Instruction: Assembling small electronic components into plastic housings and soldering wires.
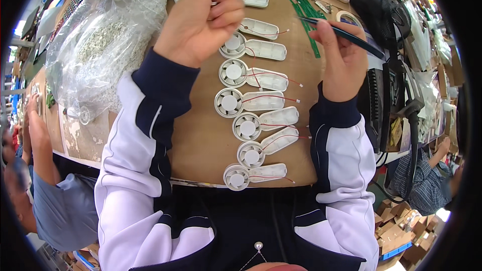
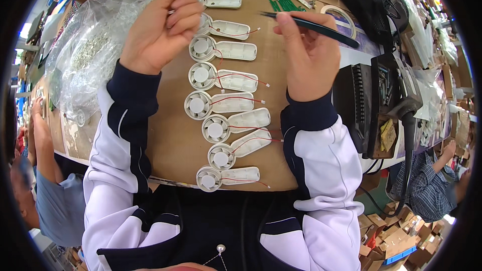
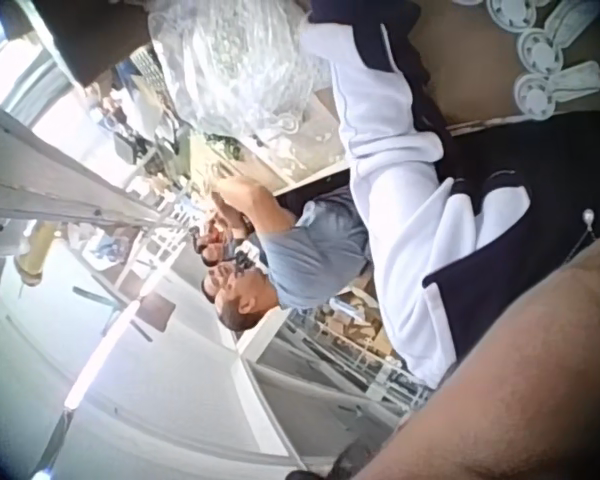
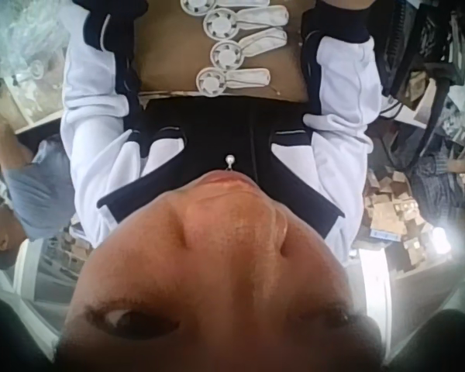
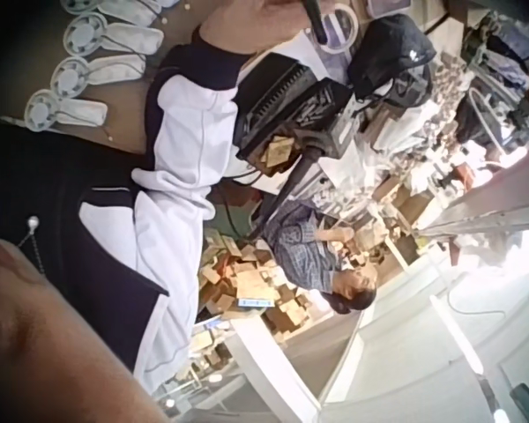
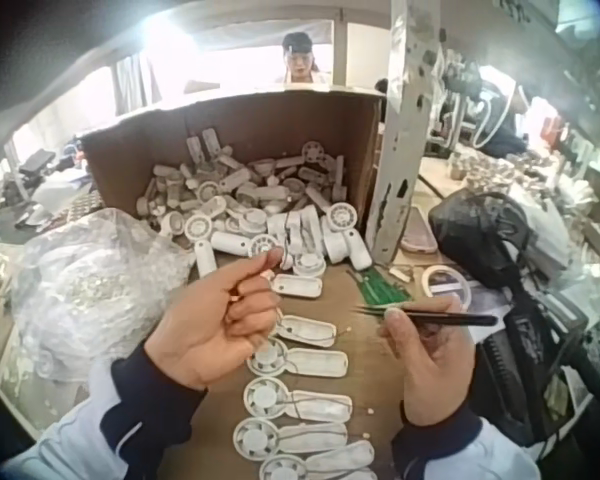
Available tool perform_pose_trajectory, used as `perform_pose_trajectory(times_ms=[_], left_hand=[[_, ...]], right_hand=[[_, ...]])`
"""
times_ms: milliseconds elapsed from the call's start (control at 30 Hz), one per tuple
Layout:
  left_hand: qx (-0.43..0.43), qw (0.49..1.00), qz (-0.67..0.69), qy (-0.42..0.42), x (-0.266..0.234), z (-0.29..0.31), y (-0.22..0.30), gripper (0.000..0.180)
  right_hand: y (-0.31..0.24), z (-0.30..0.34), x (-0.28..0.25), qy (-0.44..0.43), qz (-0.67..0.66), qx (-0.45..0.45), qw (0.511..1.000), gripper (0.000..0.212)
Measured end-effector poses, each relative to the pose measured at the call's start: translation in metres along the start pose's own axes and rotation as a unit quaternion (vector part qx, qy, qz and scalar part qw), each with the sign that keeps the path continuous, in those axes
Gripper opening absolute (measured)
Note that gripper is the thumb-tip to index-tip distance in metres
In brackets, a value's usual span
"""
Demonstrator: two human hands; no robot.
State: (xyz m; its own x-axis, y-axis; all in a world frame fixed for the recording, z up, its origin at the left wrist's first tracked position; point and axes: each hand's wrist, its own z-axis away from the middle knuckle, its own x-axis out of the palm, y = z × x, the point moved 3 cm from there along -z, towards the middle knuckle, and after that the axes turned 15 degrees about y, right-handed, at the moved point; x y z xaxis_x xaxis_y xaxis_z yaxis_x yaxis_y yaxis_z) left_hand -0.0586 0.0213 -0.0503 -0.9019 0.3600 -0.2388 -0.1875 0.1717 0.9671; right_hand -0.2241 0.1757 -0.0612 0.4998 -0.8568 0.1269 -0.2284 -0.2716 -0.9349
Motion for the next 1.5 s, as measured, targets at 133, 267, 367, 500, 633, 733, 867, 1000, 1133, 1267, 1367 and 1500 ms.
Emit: perform_pose_trajectory(times_ms=[133, 267, 367, 500, 633, 733, 867, 1000, 1133, 1267, 1367, 1500], left_hand=[[-0.281, 0.892, 0.352, -0.04, 0.021, 0.008, -0.003, 0.032], [-0.454, 0.681, 0.571, -0.061, 0.036, 0.016, -0.002, 0.037], [-0.427, 0.7, 0.565, -0.095, 0.039, 0.018, -0.001, 0.036], [-0.416, 0.707, 0.562, -0.109, 0.039, 0.019, -0.002, 0.035], [-0.401, 0.72, 0.555, -0.114, 0.041, 0.02, 0.0, 0.035], [-0.366, 0.753, 0.535, -0.114, 0.044, 0.023, 0.004, 0.035], [-0.364, 0.759, 0.528, -0.115, 0.044, 0.024, 0.005, 0.035], [-0.358, 0.766, 0.52, -0.121, 0.045, 0.026, 0.005, 0.035], [-0.354, 0.769, 0.517, -0.13, 0.045, 0.028, 0.005, 0.035], [-0.355, 0.764, 0.522, -0.137, 0.045, 0.03, 0.005, 0.035], [-0.364, 0.758, 0.523, -0.141, 0.047, 0.03, 0.003, 0.034], [-0.367, 0.755, 0.524, -0.145, 0.049, 0.032, 0.002, 0.032]], right_hand=[[-0.015, 0.0, -0.003, 0.043, -0.015, -0.038, 0.998, 0.019], [-0.021, 0.003, -0.004, 0.043, 0.006, -0.057, 0.997, 0.018], [-0.021, 0.005, -0.003, 0.004, -0.001, -0.062, 0.998, 0.018], [-0.018, 0.008, 0.001, -0.033, 0.001, -0.061, 0.998, 0.018], [-0.013, 0.011, 0.003, -0.06, 0.016, -0.067, 0.996, 0.019], [-0.011, 0.012, 0.003, -0.071, 0.048, -0.085, 0.993, 0.017], [-0.01, 0.013, 0.003, -0.078, 0.081, -0.088, 0.99, 0.016], [-0.01, 0.013, 0.005, -0.082, 0.086, -0.103, 0.988, 0.015], [-0.011, 0.014, 0.007, -0.089, 0.073, -0.123, 0.986, 0.014], [-0.014, 0.014, 0.01, -0.101, 0.058, -0.146, 0.982, 0.014], [-0.013, 0.014, 0.009, -0.097, 0.076, -0.158, 0.98, 0.014], [-0.014, 0.015, 0.009, -0.096, 0.076, -0.16, 0.98, 0.014]])
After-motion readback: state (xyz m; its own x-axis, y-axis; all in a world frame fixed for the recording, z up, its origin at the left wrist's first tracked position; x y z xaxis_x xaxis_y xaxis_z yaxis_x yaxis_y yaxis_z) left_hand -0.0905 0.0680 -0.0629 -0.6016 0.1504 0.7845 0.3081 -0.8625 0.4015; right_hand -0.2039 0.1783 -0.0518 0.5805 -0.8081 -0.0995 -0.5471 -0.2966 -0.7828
